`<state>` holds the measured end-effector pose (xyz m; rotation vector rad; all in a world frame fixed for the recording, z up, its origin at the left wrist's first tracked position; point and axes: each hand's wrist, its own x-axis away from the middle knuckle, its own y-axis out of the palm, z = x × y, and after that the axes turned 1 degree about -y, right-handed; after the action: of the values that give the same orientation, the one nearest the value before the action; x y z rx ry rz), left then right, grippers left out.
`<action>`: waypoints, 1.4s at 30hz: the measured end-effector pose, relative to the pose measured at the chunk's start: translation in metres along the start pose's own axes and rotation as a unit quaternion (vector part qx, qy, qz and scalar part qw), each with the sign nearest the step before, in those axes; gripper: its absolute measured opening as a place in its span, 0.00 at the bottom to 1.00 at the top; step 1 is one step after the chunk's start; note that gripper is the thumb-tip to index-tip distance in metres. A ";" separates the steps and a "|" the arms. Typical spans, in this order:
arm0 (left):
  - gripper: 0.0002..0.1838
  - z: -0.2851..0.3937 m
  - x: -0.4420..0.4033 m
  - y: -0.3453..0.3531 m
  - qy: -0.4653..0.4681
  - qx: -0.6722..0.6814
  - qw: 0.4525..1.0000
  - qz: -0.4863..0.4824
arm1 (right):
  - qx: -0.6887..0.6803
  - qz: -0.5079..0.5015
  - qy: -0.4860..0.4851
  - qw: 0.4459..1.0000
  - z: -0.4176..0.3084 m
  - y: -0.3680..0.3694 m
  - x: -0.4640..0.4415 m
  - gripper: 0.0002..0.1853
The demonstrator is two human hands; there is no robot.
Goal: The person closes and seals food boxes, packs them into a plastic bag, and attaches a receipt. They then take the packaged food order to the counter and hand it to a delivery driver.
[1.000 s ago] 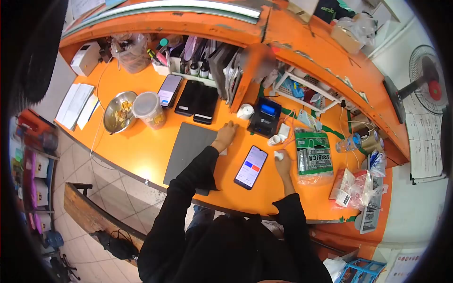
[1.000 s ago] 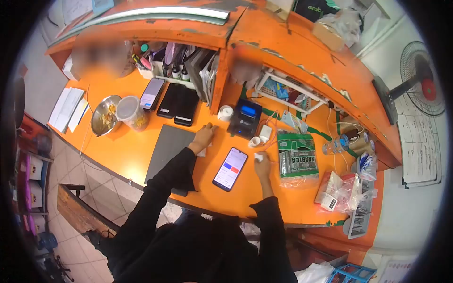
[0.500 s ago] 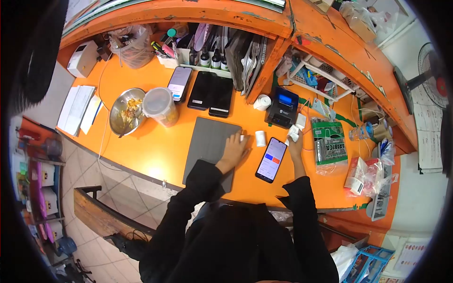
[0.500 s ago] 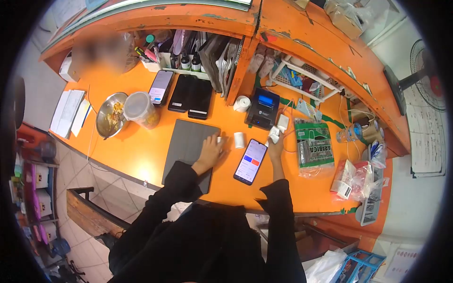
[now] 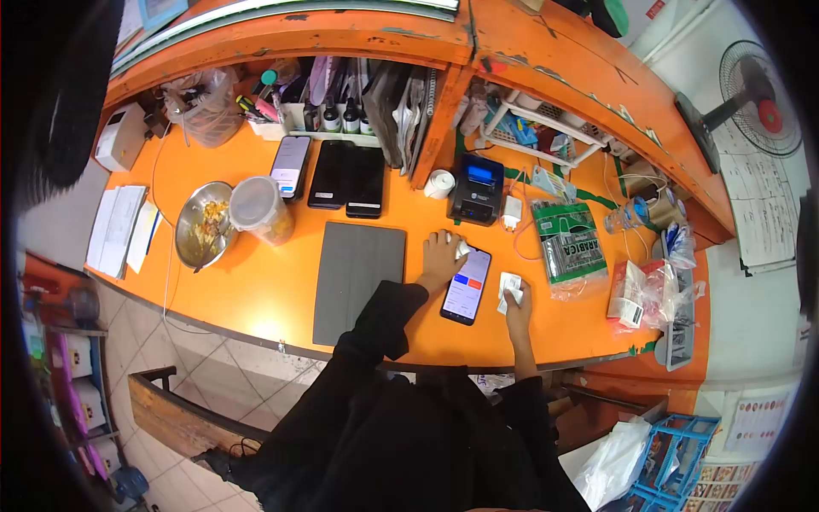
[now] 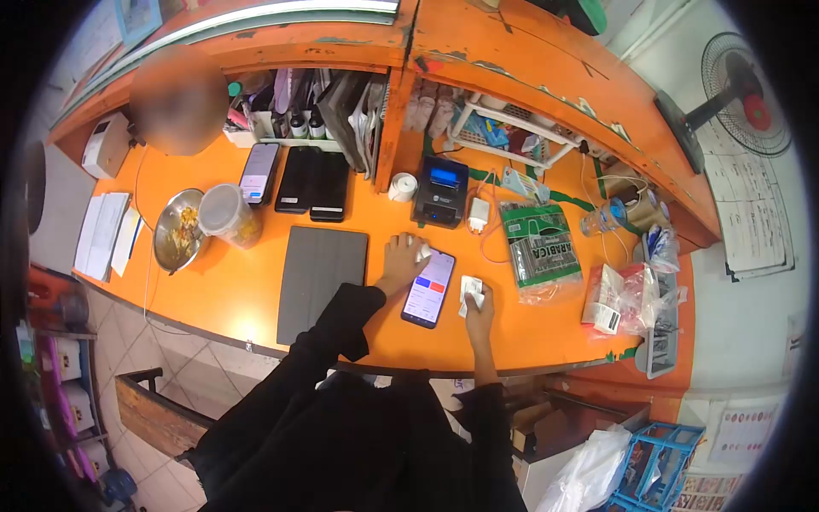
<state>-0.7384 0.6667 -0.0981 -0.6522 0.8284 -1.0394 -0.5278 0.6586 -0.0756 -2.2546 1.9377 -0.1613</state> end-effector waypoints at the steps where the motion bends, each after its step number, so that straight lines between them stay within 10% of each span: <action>1: 0.20 -0.002 0.000 -0.001 -0.013 0.045 0.999 0.010 | -0.022 0.005 0.014 1.000 -0.003 -0.003 0.005 0.13; 7: 0.13 0.024 0.009 -0.032 0.008 0.303 0.950 0.069 | -0.143 0.042 0.060 0.987 -0.030 0.014 0.026 0.20; 11: 0.23 0.073 0.056 -0.037 -0.034 0.459 0.877 -0.137 | -0.444 -0.033 0.209 0.871 -0.060 0.068 0.035 0.22; 19: 0.29 0.051 0.103 -0.070 0.072 0.078 0.992 -0.074 | -0.441 -0.056 0.240 0.863 -0.071 0.100 0.061 0.24; 23: 0.39 0.049 0.122 -0.069 -0.016 0.223 0.973 0.062 | -0.457 -0.031 0.252 0.853 -0.044 0.101 0.077 0.25; 27: 0.42 0.035 0.138 -0.063 0.053 0.285 0.952 -0.100 | -0.488 0.074 0.276 0.825 -0.034 0.098 0.097 0.21; 34: 0.32 0.038 0.166 -0.067 0.132 0.330 0.912 -0.206 | -0.533 0.177 0.208 0.801 -0.001 0.019 0.129 0.06; 42: 0.19 0.050 0.174 -0.049 0.222 0.241 0.926 -0.190 | -0.376 0.324 0.173 0.851 0.011 -0.043 0.206 0.20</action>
<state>-0.6733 0.4920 -0.0803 -0.1498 0.7997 -1.7185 -0.4529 0.4622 -0.0833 -1.7967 3.2920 0.3725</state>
